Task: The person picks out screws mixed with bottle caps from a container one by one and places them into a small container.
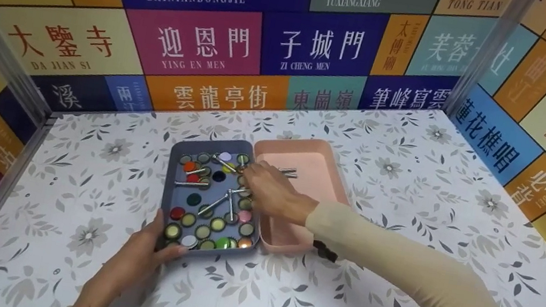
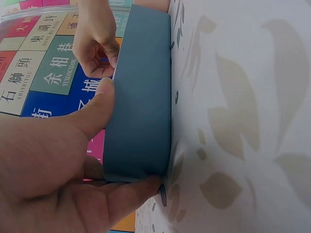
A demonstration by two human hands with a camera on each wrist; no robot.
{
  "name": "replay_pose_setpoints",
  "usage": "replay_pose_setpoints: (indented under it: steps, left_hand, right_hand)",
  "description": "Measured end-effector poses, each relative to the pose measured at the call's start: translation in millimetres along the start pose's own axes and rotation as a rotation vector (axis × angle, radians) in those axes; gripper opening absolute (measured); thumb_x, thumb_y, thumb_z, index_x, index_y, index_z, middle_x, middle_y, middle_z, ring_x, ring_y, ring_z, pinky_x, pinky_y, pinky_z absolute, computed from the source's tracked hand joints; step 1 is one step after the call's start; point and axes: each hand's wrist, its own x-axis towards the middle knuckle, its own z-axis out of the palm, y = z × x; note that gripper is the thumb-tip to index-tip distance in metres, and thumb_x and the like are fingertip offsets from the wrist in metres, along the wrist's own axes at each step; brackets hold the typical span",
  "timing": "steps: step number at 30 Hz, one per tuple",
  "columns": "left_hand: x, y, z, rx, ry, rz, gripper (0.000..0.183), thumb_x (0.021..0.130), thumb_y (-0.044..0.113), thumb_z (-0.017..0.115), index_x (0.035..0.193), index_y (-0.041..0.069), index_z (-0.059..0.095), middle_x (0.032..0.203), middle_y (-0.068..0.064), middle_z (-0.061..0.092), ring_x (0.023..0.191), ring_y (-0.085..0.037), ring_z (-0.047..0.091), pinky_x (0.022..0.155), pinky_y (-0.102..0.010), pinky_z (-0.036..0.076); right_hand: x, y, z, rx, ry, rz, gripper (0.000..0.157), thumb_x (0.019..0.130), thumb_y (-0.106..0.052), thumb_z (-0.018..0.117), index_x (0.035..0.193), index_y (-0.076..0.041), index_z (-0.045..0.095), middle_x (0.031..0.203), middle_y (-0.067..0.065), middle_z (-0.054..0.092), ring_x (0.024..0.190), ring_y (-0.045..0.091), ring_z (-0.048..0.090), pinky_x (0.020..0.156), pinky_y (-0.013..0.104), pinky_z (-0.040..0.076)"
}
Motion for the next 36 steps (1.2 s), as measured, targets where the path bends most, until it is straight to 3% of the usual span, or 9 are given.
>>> replay_pose_setpoints:
  steps: [5, 12, 19, 26, 36]
  left_hand:
    - [-1.4, -0.4, -0.6, 0.007, 0.008, 0.017, 0.105, 0.093, 0.036, 0.07, 0.16, 0.002, -0.003, 0.161, -0.024, 0.032, 0.149, -0.039, 0.033, 0.124, -0.056, 0.022]
    - [-1.0, -0.9, -0.3, -0.011, 0.003, 0.011, 0.105, 0.093, 0.035, 0.071, 0.161, 0.006, -0.004, 0.16, -0.022, 0.035, 0.148, -0.037, 0.036, 0.124, -0.055, 0.022]
    - [-2.6, 0.0, -0.5, 0.003, 0.006, 0.017, 0.104, 0.093, 0.035, 0.07, 0.16, 0.002, -0.002, 0.159, -0.024, 0.036, 0.147, -0.039, 0.036, 0.123, -0.056, 0.024]
    - [-0.9, 0.8, 1.3, 0.001, 0.016, 0.029, 0.101, 0.094, 0.032, 0.07, 0.161, 0.006, -0.002, 0.16, -0.02, 0.036, 0.148, -0.036, 0.037, 0.124, -0.054, 0.023]
    - [0.0, 0.6, 0.8, 0.007, 0.008, 0.009, 0.104, 0.093, 0.036, 0.07, 0.16, 0.002, -0.003, 0.16, -0.023, 0.035, 0.148, -0.038, 0.036, 0.124, -0.055, 0.022]
  right_hand:
    - [-3, 9, -1.9, 0.005, 0.008, 0.028, 0.04, 0.078, -0.009, 0.079, 0.113, 0.002, 0.064, 0.106, 0.015, 0.067, 0.1, 0.031, 0.059, 0.09, 0.043, 0.053]
    - [-6, 21, -2.0, -0.031, 0.029, 0.029, 0.027, 0.08, -0.008, 0.07, 0.105, 0.001, 0.063, 0.099, 0.014, 0.066, 0.094, 0.03, 0.056, 0.083, 0.043, 0.051]
    - [-9, 30, -2.2, -0.007, 0.059, 0.027, 0.017, 0.077, -0.002, 0.07, 0.09, -0.001, 0.059, 0.087, 0.012, 0.063, 0.086, 0.029, 0.054, 0.079, 0.041, 0.049]
    - [-10, 39, -1.9, 0.039, 0.022, 0.049, 0.017, 0.078, -0.001, 0.069, 0.093, -0.001, 0.061, 0.09, 0.012, 0.063, 0.087, 0.027, 0.054, 0.081, 0.04, 0.048]
    - [-13, 56, -0.3, 0.1, -0.007, 0.114, 0.022, 0.078, 0.002, 0.069, 0.098, -0.002, 0.061, 0.096, 0.012, 0.064, 0.093, 0.026, 0.054, 0.084, 0.038, 0.05]
